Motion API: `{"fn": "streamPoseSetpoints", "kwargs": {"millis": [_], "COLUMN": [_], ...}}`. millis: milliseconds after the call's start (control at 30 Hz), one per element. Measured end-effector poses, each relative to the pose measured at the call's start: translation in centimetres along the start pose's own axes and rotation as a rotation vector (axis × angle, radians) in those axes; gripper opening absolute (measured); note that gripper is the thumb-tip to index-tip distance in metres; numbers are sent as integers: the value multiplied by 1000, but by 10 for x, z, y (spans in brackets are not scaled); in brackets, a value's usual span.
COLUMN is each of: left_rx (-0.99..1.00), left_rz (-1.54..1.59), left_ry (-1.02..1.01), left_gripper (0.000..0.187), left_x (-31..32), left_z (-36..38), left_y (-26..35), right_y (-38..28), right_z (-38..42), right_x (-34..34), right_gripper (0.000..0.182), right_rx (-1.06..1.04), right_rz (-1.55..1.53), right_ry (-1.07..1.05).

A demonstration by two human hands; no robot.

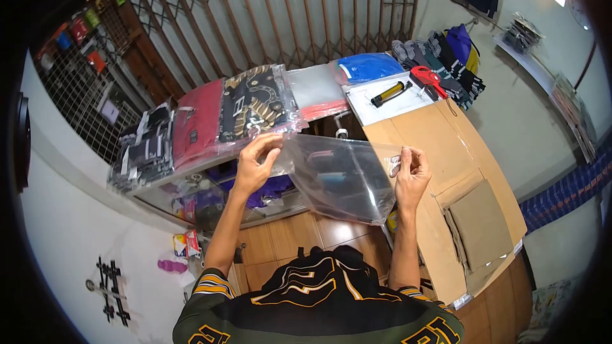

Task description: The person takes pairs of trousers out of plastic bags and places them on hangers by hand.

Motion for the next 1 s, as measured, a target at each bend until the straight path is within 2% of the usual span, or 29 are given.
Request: {"fn": "streamPoseSetpoints", "kwargs": {"millis": [67,300,533,600,633,800,867,933,967,1000], "left_rx": [59,32,23,27,8,-7,13,-98,-120,-121], "left_rz": [-27,73,83,49,19,-148,-220,-311,-324,-326], "left_ry": [-43,-131,-129,-128,-137,-144,-155,-142,-145,-145], "left_gripper": [29,29,30,31,31,35,38,39,41,41], "left_x": [-2,-4,0,1,3,8,9,7,6,6], "left_z": [-24,-103,-191,-220,-234,-295,-315,-331,-337,-342], "left_y": [-22,-84,-165,-192,-209,-286,-326,-364,-383,-401], "right_y": [0,14,49,64,74,122,141,142,143,151], "right_z": [-11,-78,-201,-250,-274,-386,-419,-424,-420,-413], "right_x": [11,55,108,130,146,209,237,262,269,276], "right_gripper": [14,15,17,18,18,18,20,26,31,33], "right_rx": [-16,-68,-140,-146,-229,-196,-198,-264,-211,-301], "right_rz": [16,64,154,205,172,395,371,330,391,392], "right_ry": [25,86,67,62,72,76,53,92,56,49]}}
Point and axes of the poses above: each hand's wrist, its own z-axis away from the middle knuckle, its own x-axis out of the palm, y = z × x, the point moved 2 cm from there along -z, towards the middle knuckle, and after that the axes turned 14 degrees about x, right-handed, at the moved point
